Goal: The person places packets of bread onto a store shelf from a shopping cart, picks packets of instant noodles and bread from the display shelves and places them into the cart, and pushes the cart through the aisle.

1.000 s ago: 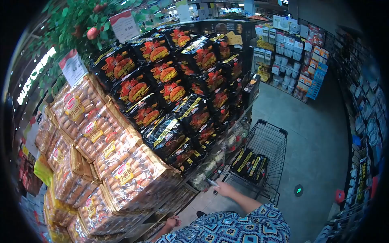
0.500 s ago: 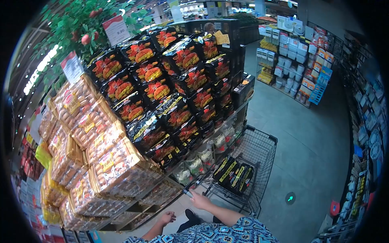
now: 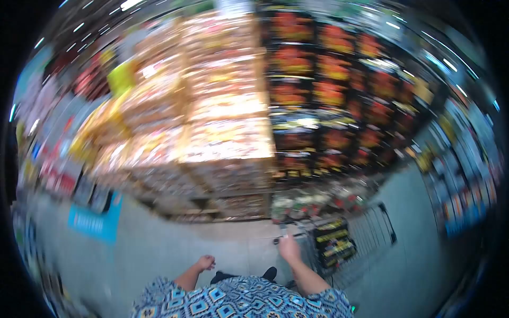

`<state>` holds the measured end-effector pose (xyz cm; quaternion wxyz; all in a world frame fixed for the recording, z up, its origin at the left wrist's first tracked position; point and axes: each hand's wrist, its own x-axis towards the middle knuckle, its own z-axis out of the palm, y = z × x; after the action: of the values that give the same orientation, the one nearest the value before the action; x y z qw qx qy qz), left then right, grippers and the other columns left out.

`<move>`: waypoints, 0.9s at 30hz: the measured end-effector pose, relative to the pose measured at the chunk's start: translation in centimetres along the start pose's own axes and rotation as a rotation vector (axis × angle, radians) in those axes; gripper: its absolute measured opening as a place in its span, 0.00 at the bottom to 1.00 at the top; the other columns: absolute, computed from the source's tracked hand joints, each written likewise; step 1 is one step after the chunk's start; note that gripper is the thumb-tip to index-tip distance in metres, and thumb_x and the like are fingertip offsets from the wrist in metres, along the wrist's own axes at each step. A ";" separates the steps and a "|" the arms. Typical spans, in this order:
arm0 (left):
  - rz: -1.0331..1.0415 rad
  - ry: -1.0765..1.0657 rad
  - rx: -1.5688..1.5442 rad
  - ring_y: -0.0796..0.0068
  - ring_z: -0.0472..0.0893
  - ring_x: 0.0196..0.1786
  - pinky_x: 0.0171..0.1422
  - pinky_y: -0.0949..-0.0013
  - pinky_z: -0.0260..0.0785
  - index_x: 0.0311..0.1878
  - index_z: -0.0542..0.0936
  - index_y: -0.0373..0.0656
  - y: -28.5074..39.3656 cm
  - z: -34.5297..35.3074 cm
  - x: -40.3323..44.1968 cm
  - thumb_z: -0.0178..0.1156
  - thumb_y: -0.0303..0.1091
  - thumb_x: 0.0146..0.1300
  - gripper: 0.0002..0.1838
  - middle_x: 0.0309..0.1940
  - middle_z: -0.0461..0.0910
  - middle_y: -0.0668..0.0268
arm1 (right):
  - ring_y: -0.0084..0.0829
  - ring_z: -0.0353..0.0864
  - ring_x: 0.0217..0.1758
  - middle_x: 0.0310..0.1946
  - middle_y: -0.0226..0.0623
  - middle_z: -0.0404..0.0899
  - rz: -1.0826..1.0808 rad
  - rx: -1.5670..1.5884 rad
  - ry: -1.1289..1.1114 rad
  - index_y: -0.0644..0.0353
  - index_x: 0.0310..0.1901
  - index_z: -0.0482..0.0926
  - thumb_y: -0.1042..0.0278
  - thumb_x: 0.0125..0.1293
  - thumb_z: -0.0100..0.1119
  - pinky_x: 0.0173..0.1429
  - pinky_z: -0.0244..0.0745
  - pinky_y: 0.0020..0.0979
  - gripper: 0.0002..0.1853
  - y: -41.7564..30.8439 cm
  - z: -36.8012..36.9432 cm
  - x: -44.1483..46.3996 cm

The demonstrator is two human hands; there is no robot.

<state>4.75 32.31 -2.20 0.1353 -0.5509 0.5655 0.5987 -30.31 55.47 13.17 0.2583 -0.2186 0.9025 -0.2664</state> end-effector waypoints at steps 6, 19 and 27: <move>-0.048 0.195 -0.205 0.69 0.81 0.26 0.25 0.66 0.71 0.49 0.77 0.40 -12.0 -6.9 -2.7 0.50 0.34 0.61 0.15 0.29 0.80 0.61 | 0.57 0.79 0.46 0.38 0.58 0.80 -0.029 -0.136 0.140 0.59 0.59 0.66 0.59 0.63 0.50 0.47 0.72 0.50 0.24 -1.5 2.9 0.4; 0.010 0.368 -0.256 0.66 0.78 0.21 0.24 0.62 0.71 0.43 0.81 0.43 -21.2 -19.4 -6.5 0.44 0.23 0.53 0.18 0.26 0.80 0.59 | 0.42 0.77 0.27 0.25 0.44 0.74 -0.002 -0.007 0.175 0.66 0.44 0.69 0.65 0.62 0.54 0.36 0.70 0.41 0.14 -6.1 9.1 0.3; 0.053 0.336 -0.111 0.65 0.79 0.22 0.27 0.63 0.73 0.43 0.82 0.43 -20.9 -20.7 -4.0 0.47 0.25 0.56 0.16 0.33 0.81 0.57 | 0.46 0.77 0.31 0.28 0.46 0.75 -0.007 -0.125 0.262 0.64 0.41 0.70 0.68 0.59 0.53 0.38 0.71 0.42 0.12 -2.3 13.1 4.7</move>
<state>33.09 23.81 -4.86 -0.0077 -0.6347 0.5605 0.5319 -25.73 46.45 3.42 0.1229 -0.2008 0.9426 -0.2368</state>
